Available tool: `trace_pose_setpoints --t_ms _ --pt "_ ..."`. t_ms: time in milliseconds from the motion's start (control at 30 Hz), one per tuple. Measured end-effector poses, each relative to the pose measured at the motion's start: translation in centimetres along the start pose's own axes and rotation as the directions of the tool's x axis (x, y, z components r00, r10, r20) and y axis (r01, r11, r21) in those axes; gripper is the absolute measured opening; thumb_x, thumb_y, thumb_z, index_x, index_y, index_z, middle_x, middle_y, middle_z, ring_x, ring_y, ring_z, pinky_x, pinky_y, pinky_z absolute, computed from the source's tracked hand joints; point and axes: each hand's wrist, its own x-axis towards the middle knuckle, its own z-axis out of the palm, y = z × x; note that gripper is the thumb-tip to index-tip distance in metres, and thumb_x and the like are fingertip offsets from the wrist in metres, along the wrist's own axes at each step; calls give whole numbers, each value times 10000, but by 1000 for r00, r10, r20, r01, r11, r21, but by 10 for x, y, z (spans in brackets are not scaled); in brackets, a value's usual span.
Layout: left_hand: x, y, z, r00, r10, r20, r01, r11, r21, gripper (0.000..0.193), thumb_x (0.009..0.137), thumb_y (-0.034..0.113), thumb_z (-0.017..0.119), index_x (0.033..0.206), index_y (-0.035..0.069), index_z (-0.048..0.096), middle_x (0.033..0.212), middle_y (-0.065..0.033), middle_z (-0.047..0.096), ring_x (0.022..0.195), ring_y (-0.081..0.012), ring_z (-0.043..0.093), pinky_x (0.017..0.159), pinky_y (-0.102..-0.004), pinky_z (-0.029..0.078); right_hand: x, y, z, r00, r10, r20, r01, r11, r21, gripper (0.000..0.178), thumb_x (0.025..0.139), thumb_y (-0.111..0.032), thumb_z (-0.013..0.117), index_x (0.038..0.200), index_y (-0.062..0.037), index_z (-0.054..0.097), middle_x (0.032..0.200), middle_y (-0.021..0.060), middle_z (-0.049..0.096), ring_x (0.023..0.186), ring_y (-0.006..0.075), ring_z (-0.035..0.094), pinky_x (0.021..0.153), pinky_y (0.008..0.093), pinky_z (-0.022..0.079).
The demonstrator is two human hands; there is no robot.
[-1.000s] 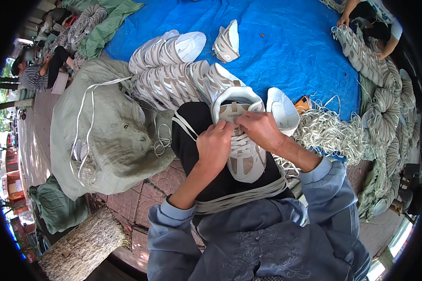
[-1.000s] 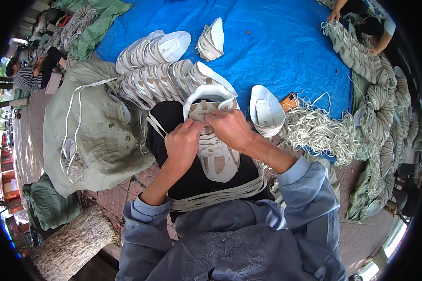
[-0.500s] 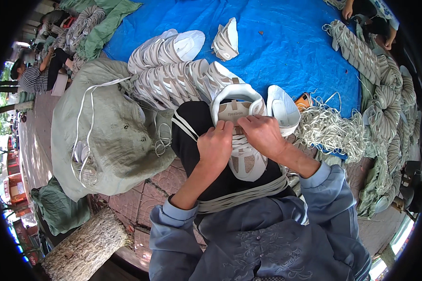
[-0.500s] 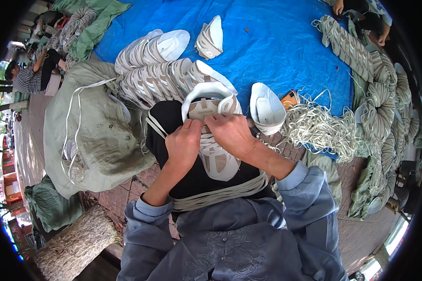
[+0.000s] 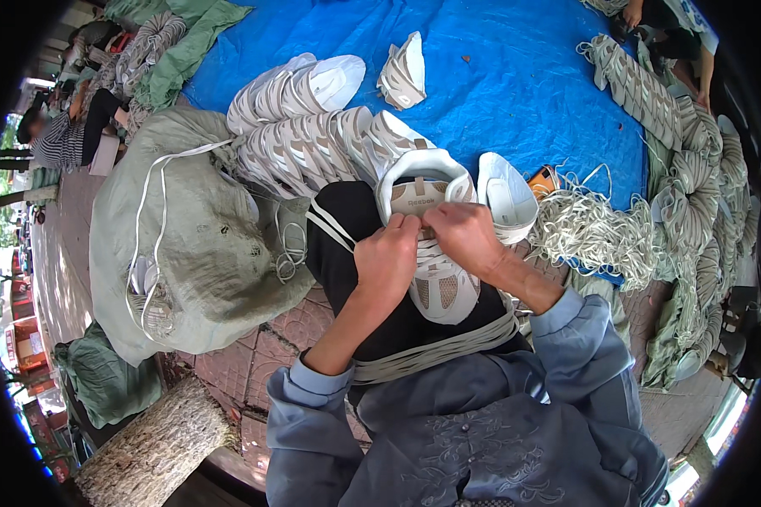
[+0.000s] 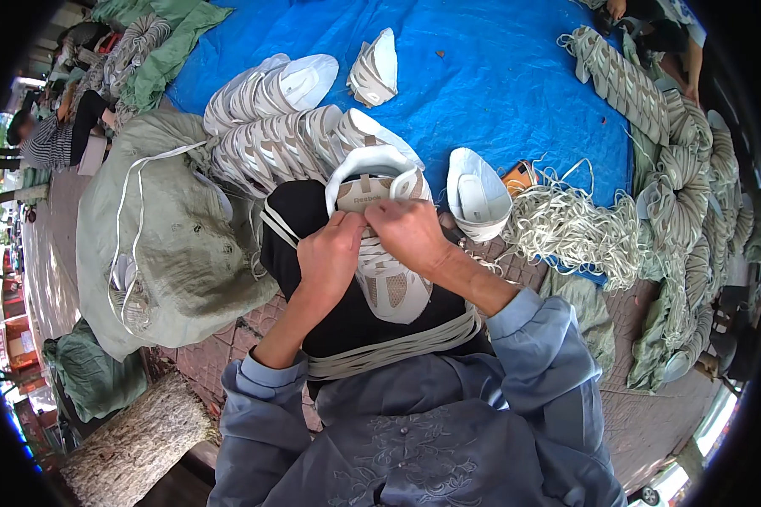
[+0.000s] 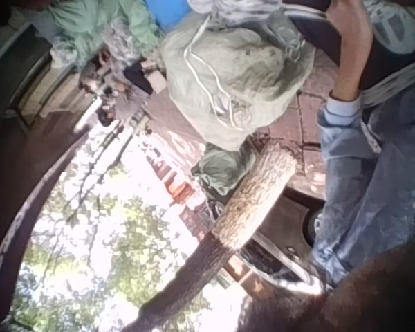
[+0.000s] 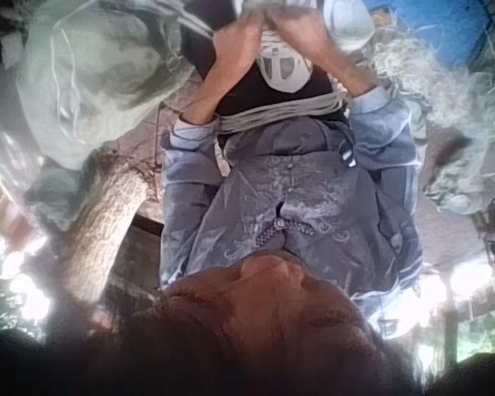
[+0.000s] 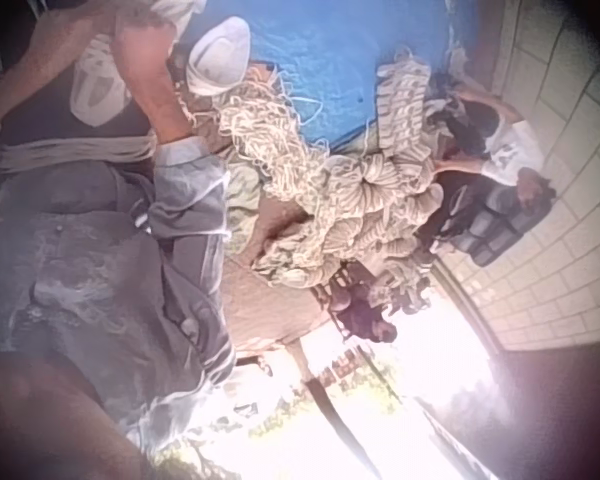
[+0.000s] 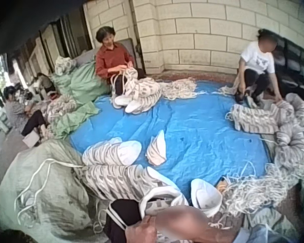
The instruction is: The person threads a white shoelace through the eyelets of a white sneaker, pulling the lace tight and adjusting the loops. They insert a cardboard shoe tree into the shoe to maintain its shape while continuing to lace it.
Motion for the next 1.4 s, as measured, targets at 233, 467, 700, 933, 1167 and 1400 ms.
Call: trace_pose_setpoints --t_ms 233,467,700,933,1167,1400 --pt "-1 -2 0 998 19 -61 -14 997 74 90 710 64 566 714 83 478 656 -41 520 544 -192 583 392 -316 429 -2 -3 -1 995 102 -12 -97 974 206 85 659 -25 552 716 -73 512 608 73 556 551 248 580 471 346 458" --pt "4 0 -7 1000 30 1 -30 998 53 54 715 88 576 694 80 527 654 -46 526 545 -219 572 437 -336 448 -2 -7 0 987 152 -49 -141 974 179 115 700 -30 571 783 -87 514 619 82 581 545 241 591 461 339 463" --pt "15 -5 -14 963 -46 264 69 994 -79 28 735 99 559 714 90 575 729 -40 581 610 -263 587 518 -373 460 -3 -8 -11 992 106 69 -107 994 9 161 645 -3 546 774 -69 473 591 79 561 551 242 598 459 339 466" --pt "6 0 -8 996 -42 77 49 995 -86 35 739 88 555 730 67 529 685 -65 551 544 -255 579 462 -350 448 -2 -11 -3 990 142 4 -140 974 176 134 689 -14 542 791 -71 477 595 85 570 545 254 594 466 350 467" --pt "1 3 -2 989 142 -35 -127 955 269 104 618 86 581 688 84 504 642 -36 461 538 -176 533 438 -288 452 -7 -1 -3 987 143 69 -157 944 291 115 736 -52 560 816 -93 488 606 89 582 556 255 595 460 348 463" --pt "3 5 -8 975 199 96 -220 911 349 129 586 86 588 664 87 486 635 -33 440 537 -160 525 435 -261 458 -11 0 -2 993 118 25 -119 928 352 135 732 -59 579 830 -95 492 639 87 591 562 253 597 458 346 466"
